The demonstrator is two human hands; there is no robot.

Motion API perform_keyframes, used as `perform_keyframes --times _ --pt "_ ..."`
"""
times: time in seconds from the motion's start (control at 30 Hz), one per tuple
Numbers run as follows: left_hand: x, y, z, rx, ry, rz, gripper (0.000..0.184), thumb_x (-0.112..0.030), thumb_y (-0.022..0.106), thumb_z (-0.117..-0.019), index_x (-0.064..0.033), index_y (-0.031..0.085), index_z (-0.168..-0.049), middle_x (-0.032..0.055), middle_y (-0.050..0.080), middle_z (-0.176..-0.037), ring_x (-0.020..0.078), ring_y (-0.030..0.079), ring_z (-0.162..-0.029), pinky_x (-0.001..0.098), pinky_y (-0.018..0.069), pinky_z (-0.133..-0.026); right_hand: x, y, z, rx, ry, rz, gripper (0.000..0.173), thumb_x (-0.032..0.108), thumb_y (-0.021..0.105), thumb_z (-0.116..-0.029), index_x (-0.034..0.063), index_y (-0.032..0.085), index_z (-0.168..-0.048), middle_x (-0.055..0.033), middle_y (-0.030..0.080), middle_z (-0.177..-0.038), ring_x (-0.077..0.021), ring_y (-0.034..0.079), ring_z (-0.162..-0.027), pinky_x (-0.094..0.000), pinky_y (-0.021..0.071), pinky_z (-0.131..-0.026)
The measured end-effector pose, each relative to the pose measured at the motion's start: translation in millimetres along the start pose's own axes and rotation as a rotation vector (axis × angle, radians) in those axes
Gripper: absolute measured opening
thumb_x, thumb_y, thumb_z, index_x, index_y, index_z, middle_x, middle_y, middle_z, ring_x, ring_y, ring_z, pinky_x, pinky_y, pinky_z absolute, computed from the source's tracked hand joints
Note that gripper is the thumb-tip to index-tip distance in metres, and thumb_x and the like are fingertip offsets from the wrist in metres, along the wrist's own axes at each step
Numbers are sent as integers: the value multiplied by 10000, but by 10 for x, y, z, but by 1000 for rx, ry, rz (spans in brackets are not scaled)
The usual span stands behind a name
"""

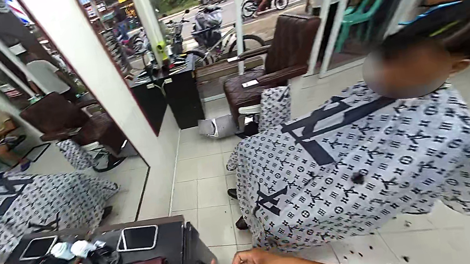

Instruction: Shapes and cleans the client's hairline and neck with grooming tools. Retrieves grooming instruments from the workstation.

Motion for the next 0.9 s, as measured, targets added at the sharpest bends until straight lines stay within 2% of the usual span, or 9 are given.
perform_keyframes --times 0.13,0.23,0.37,0.43,0.53,0.6,0.7,0.77,0.9 --pt "-189 1108 -479 127 227 -223 611 -477 460 -1056 65 637 -1276 99 690 -1295 116 673 -1146 297 579 -890 -65 -488 900 -32 -116 126 351 20 554 -947 -26 535 -1294 -60 694 -1009 -98 661 -831 -297 555 -769" --pt "-196 2064 -680 213 349 -251 586 -458 507 -1043 74 677 -1220 147 659 -1348 146 634 -1242 332 535 -1031 51 -876 1566 -292 -233 273 407 171 478 -1057 -79 522 -1375 -153 679 -1092 -146 641 -902 -333 530 -830" --pt "-81 3241 -798 232 462 -228 581 -525 547 -1006 -16 704 -1238 122 591 -1444 125 568 -1315 317 499 -1071 118 -1452 2557 -961 -505 300 281 110 451 -1058 -85 644 -1116 -113 707 -987 -130 688 -895 -346 581 -852" --pt "88 3644 -863 171 347 -177 548 -320 705 -939 40 613 -1341 154 588 -1443 159 588 -1300 323 531 -1018 151 -1813 3020 -1119 -767 170 237 237 456 -1092 107 654 -1085 2 753 -1083 -110 712 -1031 -326 580 -948" --pt "460 4029 -1038 120 -62 -269 1204 100 769 -716 -95 32 -1648 241 474 -1498 332 615 -1235 461 595 -851 371 -2302 3659 -1158 -971 158 242 376 495 -1077 257 704 -1103 37 772 -1020 -111 743 -918 -284 620 -850" --pt "516 4281 -1095 268 -55 -308 1059 95 785 -726 -65 225 -1610 180 618 -1305 263 703 -1055 397 629 -760 422 -2560 3961 -1196 -781 342 256 274 488 -1088 132 697 -1041 35 757 -894 -49 707 -762 -231 608 -732" --pt "328 4759 -1231 837 41 41 252 -214 710 -962 -118 718 -1195 19 767 -915 71 719 -709 219 592 -586 349 -2830 4085 -1017 -303 589 281 140 478 -1074 -48 686 -1070 -123 710 -847 -185 673 -697 -375 580 -710" --pt "204 5090 -1452 1118 48 214 341 -447 558 -1031 -192 773 -1097 -4 772 -870 53 715 -678 201 588 -586 302 -2866 4158 -1038 -444 535 283 149 479 -1079 -42 686 -1047 -82 687 -788 -110 627 -655 -285 553 -668" --pt "-25 5613 -2296 767 187 16 334 -495 557 -1016 -219 733 -953 -43 756 -856 50 685 -660 207 552 -550 360 -3193 4547 -1443 -739 69 298 212 415 -1095 49 656 -1162 105 677 -783 26 590 -648 -186 524 -625"
Point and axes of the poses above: each hand's wrist, its own z-axis away from the middle knuckle, its own y-axis out of the palm, x = y × z, the point moved 5 cm from there along -z, towards the middle knuckle
